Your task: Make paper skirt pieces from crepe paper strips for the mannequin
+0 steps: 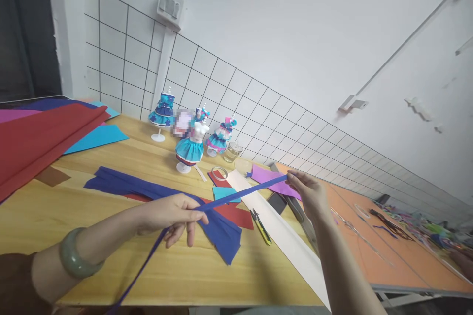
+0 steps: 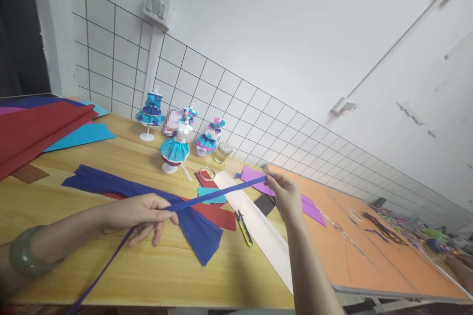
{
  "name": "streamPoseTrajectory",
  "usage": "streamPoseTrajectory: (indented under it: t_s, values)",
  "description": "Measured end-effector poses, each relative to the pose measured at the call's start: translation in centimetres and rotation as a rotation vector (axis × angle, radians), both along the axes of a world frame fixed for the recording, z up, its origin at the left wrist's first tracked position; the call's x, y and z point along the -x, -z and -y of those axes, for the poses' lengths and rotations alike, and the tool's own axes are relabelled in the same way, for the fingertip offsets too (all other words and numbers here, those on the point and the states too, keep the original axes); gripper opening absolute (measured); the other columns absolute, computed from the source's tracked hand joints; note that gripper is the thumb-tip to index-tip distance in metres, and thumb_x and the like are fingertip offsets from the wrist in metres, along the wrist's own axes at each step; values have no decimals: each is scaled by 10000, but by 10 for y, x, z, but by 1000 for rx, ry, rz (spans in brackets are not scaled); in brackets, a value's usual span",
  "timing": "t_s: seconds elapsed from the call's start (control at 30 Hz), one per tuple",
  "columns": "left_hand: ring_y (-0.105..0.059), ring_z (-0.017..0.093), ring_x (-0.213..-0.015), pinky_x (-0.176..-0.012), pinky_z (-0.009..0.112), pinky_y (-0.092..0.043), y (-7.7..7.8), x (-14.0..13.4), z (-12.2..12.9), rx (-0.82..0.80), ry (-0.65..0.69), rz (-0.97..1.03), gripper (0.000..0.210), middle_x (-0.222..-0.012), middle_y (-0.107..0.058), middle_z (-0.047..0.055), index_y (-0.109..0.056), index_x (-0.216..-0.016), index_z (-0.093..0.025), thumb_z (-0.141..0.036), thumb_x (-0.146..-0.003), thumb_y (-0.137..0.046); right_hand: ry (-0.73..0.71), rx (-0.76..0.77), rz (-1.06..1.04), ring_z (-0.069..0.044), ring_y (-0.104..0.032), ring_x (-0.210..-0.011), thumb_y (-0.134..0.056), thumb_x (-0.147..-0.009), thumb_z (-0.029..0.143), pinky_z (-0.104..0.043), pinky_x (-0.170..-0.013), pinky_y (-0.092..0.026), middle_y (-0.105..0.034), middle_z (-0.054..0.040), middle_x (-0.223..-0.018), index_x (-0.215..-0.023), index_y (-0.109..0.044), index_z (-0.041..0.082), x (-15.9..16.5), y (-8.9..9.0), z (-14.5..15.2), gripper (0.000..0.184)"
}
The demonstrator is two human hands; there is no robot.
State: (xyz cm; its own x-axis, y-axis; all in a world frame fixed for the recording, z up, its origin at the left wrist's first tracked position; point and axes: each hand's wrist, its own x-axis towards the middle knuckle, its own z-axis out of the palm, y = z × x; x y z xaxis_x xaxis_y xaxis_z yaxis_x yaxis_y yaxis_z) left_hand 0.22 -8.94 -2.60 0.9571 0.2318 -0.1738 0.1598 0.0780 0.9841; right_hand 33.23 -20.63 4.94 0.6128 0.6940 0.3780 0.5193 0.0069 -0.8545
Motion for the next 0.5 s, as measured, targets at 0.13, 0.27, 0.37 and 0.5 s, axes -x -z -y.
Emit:
streamPoseTrajectory:
  t_s: [0.13, 0.27, 0.37, 0.5]
  values:
    - [-413, 58, -270, -301, 168, -204, 21, 15, -8, 64, 96, -103, 397, -589, -649, 33, -553, -959, -159, -518, -824, -451, 44, 117, -9, -197, -633, -724, -664, -644, 504, -367, -735, -492, -676, -77, -784, -902, -654, 144, -22, 35, 15, 444]
    - [-426, 77, -271, -289, 167, -238, 41, 15, -9, 64, 225, -210, 368, -550, -622, 14, -547, -923, -172, -509, -831, -431, 77, 316, 58, -274, -620, -675, -736, -534, 413, -448, -696, -466, -656, -103, -655, -716, -678, 128, -20, 63, 30, 343]
    - [-426, 99, -259, -282, 180, -272, 48, 2, -4, -1, 352, -295, 313, -480, -566, -21, -530, -858, -187, -488, -820, -449, 54, 341, 154, -316, -578, -933, -721, -559, 388, -450, -845, -409, -665, -132, -904, -808, -685, 161, 21, 76, 26, 339]
    - [-456, 87, -294, -329, 172, -319, 45, -20, 1, -112, 419, -354, 237, -515, -548, -32, -507, -919, -181, -387, -855, -410, -505, 513, 195, -227, -548, -1017, -567, -774, 446, -335, -877, -412, -622, -61, -1098, -1060, -621, 236, 105, 84, 8, 359]
